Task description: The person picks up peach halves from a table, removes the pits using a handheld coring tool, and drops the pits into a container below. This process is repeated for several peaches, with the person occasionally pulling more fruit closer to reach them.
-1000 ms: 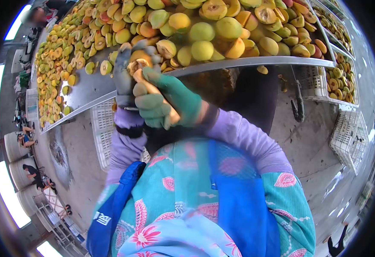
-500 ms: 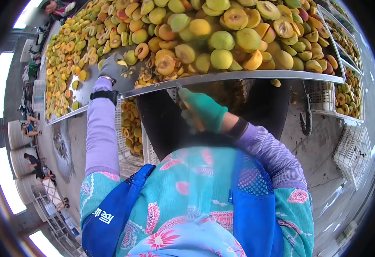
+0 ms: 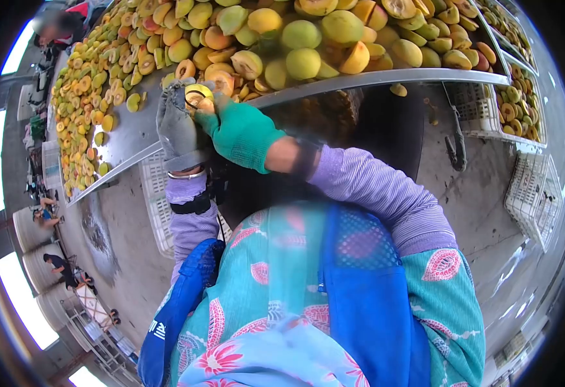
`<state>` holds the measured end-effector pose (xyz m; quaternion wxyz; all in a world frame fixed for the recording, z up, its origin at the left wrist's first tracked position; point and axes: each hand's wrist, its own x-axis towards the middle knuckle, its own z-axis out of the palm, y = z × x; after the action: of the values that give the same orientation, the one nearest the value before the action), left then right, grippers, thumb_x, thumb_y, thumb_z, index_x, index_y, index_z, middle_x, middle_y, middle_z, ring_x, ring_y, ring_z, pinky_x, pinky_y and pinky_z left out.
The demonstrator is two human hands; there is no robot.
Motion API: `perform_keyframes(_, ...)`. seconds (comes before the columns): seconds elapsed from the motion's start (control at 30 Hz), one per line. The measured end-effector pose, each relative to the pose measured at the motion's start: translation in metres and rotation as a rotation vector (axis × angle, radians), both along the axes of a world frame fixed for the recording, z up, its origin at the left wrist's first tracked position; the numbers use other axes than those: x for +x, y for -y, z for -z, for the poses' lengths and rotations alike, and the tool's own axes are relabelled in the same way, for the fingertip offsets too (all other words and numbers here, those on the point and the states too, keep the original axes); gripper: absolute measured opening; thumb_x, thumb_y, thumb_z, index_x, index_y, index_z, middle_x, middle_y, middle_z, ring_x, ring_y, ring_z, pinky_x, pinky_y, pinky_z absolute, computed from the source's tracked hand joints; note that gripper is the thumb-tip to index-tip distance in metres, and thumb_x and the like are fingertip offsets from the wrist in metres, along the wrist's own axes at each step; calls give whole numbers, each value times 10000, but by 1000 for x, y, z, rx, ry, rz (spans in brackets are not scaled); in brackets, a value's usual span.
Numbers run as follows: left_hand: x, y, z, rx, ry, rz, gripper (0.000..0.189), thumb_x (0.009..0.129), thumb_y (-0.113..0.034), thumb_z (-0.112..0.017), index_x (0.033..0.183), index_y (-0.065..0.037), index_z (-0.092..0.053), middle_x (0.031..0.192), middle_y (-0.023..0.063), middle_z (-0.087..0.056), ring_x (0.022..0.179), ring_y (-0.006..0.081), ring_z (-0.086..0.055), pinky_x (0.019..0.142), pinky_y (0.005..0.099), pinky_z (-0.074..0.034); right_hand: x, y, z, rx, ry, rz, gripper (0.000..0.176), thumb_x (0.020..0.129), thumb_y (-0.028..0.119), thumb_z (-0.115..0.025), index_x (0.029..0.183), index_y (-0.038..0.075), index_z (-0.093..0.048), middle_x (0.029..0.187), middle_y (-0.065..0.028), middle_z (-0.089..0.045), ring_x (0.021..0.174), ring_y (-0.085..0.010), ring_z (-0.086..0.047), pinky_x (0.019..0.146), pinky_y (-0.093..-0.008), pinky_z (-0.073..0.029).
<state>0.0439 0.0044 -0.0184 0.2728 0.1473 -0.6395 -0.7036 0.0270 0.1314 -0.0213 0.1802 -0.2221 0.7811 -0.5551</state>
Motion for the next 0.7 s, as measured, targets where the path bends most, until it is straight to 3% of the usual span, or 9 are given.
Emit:
perform_keyframes(0.07,-5,-6,0,57,-23,-27,256,980,-190,-515,1065,36,-598,902,76,-645,777,135,-617,694,258,-501,1,-5,-5,-8,-8,13,397,970,386,-478,1054,6,-555,808,-260,-619,776,-431,-611,651,-477,-471)
perform_keyframes(0.17,-10,-3,12,-408,-11,-97,236,959,-163,-522,1074,22,-611,910,88,-646,770,145,-612,693,263,-500,4,-1,7,-103,46,32,438,968,408,-460,1070,-9,-549,829,-275,-621,782,-431,-619,675,-504,-463)
perform_keyframes(0.27,-8,-7,13,-481,111,-165,218,921,-114,-536,1082,1,-627,975,120,-649,851,193,-621,750,293,-505,9,0,21,-212,142,-75,394,968,343,-461,1137,-3,-546,853,-263,-633,726,-389,-608,642,-487,-450)
perform_keyframes(0.4,-18,2,40,162,94,37,192,933,-138,-533,963,7,-656,891,119,-655,807,239,-622,711,333,-508,-11,-17,16,-238,285,-173,377,951,420,-470,1047,71,-574,713,-140,-547,543,-269,-504,493,-429,-397)
perform_keyframes(0.47,-21,28,-3,-1006,-84,614,134,868,-92,-532,835,-16,-637,808,126,-652,745,213,-630,641,318,-496,-7,-24,12,-277,713,-177,400,939,497,-475,970,116,-591,613,-64,-486,439,-204,-440,407,-401,-364)
perform_keyframes(0.5,-14,10,-6,-944,-28,329,153,837,-114,-528,779,-30,-641,748,120,-652,665,200,-613,600,293,-468,0,-18,15,-272,868,-158,416,933,535,-477,931,138,-600,564,-26,-455,388,-172,-407,364,-386,-348)
perform_keyframes(0.53,-20,-7,-37,-772,151,480,196,861,-124,-512,769,-20,-650,699,105,-655,624,176,-603,571,278,-450,16,-22,-9,-414,830,-54,572,872,695,-431,751,141,-506,532,-4,-429,355,-158,-396,323,-337,-367)
perform_keyframes(0.57,-26,-13,-29,-235,316,389,256,904,-155,-483,777,-11,-653,649,87,-647,594,140,-589,547,265,-443,12,-32,-35,-430,969,-77,531,908,641,-400,742,144,-485,520,-6,-429,356,-136,-409,317,-302,-408)
perform_keyframes(0.7,-47,-20,-6,-197,208,241,322,942,-204,-463,778,-1,-651,625,68,-637,546,99,-535,511,247,-418,-2,-42,-48,-446,958,-84,524,920,620,-385,730,141,-484,511,1,-417,354,-119,-403,312,-294,-386)
